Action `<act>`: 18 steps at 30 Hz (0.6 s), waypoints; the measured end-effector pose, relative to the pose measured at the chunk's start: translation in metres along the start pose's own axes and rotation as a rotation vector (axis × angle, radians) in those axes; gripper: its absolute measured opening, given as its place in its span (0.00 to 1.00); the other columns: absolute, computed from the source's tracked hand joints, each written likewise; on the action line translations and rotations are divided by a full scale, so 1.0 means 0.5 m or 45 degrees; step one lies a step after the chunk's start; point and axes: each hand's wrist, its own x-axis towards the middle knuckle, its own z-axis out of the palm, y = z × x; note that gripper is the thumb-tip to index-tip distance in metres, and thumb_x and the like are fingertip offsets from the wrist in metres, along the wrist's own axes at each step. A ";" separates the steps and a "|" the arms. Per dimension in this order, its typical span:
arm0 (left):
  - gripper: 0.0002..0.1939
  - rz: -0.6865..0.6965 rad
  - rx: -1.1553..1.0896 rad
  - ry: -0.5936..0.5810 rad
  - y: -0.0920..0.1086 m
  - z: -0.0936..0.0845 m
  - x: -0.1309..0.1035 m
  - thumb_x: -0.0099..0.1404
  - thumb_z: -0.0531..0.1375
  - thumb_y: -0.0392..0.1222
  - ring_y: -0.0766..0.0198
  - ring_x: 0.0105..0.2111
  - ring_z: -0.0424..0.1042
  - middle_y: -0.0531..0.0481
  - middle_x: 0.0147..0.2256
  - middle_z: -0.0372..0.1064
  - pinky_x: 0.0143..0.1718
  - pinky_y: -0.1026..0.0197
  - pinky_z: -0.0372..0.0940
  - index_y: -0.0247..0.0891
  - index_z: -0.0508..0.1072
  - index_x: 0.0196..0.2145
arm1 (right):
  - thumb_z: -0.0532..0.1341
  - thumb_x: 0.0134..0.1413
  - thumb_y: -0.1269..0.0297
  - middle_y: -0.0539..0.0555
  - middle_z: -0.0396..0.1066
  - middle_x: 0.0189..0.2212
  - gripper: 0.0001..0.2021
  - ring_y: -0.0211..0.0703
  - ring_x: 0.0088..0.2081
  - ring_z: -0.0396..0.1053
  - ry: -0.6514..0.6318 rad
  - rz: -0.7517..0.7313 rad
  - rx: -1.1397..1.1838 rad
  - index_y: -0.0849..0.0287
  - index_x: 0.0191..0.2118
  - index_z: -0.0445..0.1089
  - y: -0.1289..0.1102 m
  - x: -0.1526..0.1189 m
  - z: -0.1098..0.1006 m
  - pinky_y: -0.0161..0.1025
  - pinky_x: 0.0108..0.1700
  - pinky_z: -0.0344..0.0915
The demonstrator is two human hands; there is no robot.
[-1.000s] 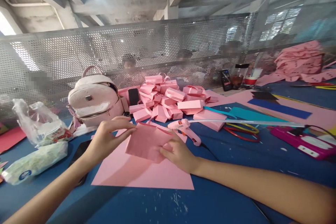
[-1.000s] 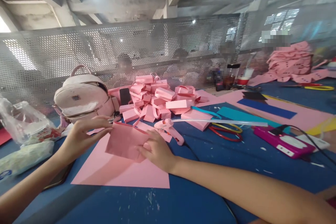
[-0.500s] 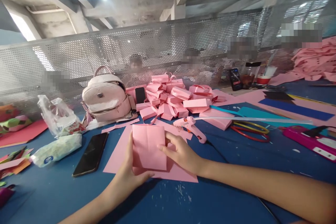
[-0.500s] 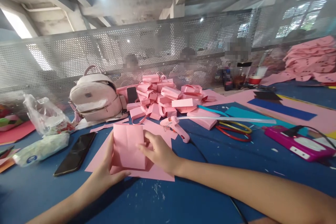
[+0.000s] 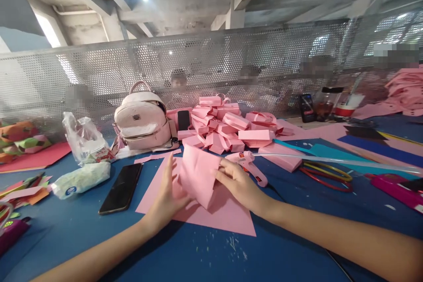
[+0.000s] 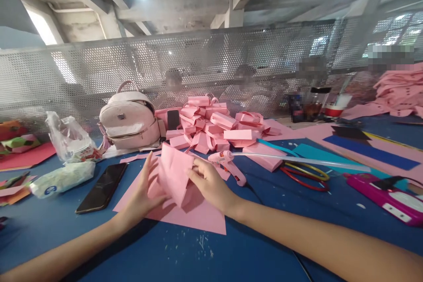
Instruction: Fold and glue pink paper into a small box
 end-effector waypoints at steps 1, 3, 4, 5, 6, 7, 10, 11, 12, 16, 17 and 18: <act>0.57 0.041 0.011 0.062 0.004 -0.003 0.005 0.60 0.69 0.47 0.41 0.70 0.42 0.39 0.72 0.34 0.67 0.36 0.47 0.53 0.32 0.71 | 0.60 0.63 0.52 0.53 0.76 0.35 0.15 0.46 0.38 0.75 0.024 0.015 0.047 0.58 0.45 0.70 -0.001 0.003 0.000 0.44 0.45 0.73; 0.57 0.085 0.036 0.101 0.013 -0.007 0.012 0.60 0.69 0.46 0.42 0.71 0.39 0.42 0.72 0.33 0.68 0.36 0.46 0.55 0.32 0.71 | 0.60 0.62 0.53 0.54 0.77 0.40 0.17 0.47 0.41 0.76 0.057 0.070 0.148 0.57 0.52 0.69 -0.004 0.006 0.003 0.45 0.47 0.74; 0.59 0.089 0.036 0.077 0.016 -0.007 0.014 0.59 0.70 0.47 0.42 0.71 0.37 0.42 0.72 0.31 0.68 0.36 0.45 0.56 0.30 0.71 | 0.60 0.62 0.53 0.55 0.76 0.41 0.19 0.47 0.42 0.76 0.071 0.104 0.197 0.56 0.55 0.68 -0.005 0.006 0.006 0.45 0.47 0.74; 0.63 0.077 0.030 0.032 0.018 -0.004 0.014 0.56 0.72 0.48 0.41 0.72 0.34 0.42 0.73 0.28 0.68 0.35 0.43 0.56 0.29 0.71 | 0.60 0.62 0.54 0.55 0.76 0.43 0.21 0.47 0.43 0.76 0.079 0.135 0.238 0.55 0.58 0.66 -0.007 0.006 0.009 0.46 0.48 0.75; 0.67 0.061 0.015 -0.020 0.019 0.000 0.013 0.52 0.74 0.49 0.39 0.72 0.31 0.41 0.73 0.26 0.68 0.34 0.41 0.55 0.28 0.70 | 0.60 0.63 0.54 0.55 0.75 0.45 0.22 0.47 0.45 0.75 0.077 0.159 0.263 0.54 0.60 0.64 -0.009 0.006 0.013 0.46 0.48 0.75; 0.70 0.029 -0.008 -0.066 0.019 0.005 0.011 0.49 0.75 0.50 0.38 0.72 0.30 0.39 0.73 0.24 0.68 0.33 0.39 0.54 0.27 0.71 | 0.59 0.63 0.54 0.55 0.74 0.47 0.23 0.47 0.46 0.75 0.058 0.171 0.274 0.53 0.62 0.63 -0.011 0.005 0.017 0.45 0.48 0.75; 0.73 -0.025 -0.079 -0.181 0.017 0.014 0.011 0.48 0.76 0.51 0.35 0.71 0.31 0.34 0.72 0.29 0.68 0.32 0.37 0.47 0.25 0.71 | 0.58 0.66 0.56 0.56 0.70 0.53 0.24 0.46 0.52 0.72 -0.102 0.114 0.240 0.49 0.65 0.59 -0.021 0.002 0.028 0.45 0.51 0.75; 0.71 -0.030 -0.095 -0.218 0.018 0.013 0.012 0.49 0.75 0.50 0.35 0.71 0.33 0.33 0.72 0.33 0.68 0.33 0.38 0.46 0.25 0.71 | 0.57 0.66 0.57 0.57 0.68 0.56 0.23 0.46 0.55 0.70 -0.172 0.072 0.214 0.48 0.65 0.59 -0.027 0.002 0.030 0.45 0.53 0.73; 0.69 -0.030 -0.103 -0.248 0.019 0.010 0.014 0.51 0.73 0.50 0.36 0.71 0.35 0.34 0.71 0.37 0.69 0.33 0.39 0.46 0.26 0.71 | 0.57 0.67 0.58 0.57 0.68 0.57 0.23 0.47 0.58 0.68 -0.222 0.018 0.182 0.48 0.65 0.59 -0.032 0.002 0.030 0.46 0.55 0.72; 0.64 -0.079 -0.105 -0.372 0.015 -0.020 0.010 0.52 0.73 0.50 0.35 0.67 0.52 0.34 0.67 0.51 0.64 0.35 0.55 0.46 0.34 0.72 | 0.54 0.69 0.62 0.56 0.70 0.56 0.16 0.47 0.59 0.67 -0.150 -0.199 -0.089 0.49 0.59 0.64 -0.046 0.006 0.016 0.52 0.62 0.64; 0.64 -0.095 -0.122 -0.417 0.010 -0.028 0.006 0.50 0.74 0.52 0.34 0.65 0.57 0.33 0.66 0.54 0.62 0.36 0.60 0.45 0.36 0.72 | 0.54 0.69 0.63 0.56 0.70 0.56 0.14 0.48 0.59 0.67 -0.086 -0.234 -0.182 0.50 0.57 0.65 -0.044 0.007 0.011 0.52 0.62 0.63; 0.65 -0.092 -0.141 -0.468 0.005 -0.036 0.002 0.49 0.75 0.53 0.33 0.63 0.60 0.32 0.65 0.56 0.59 0.37 0.64 0.45 0.39 0.71 | 0.55 0.69 0.63 0.56 0.69 0.57 0.14 0.48 0.59 0.66 -0.032 -0.254 -0.269 0.50 0.57 0.66 -0.039 0.009 0.005 0.52 0.62 0.64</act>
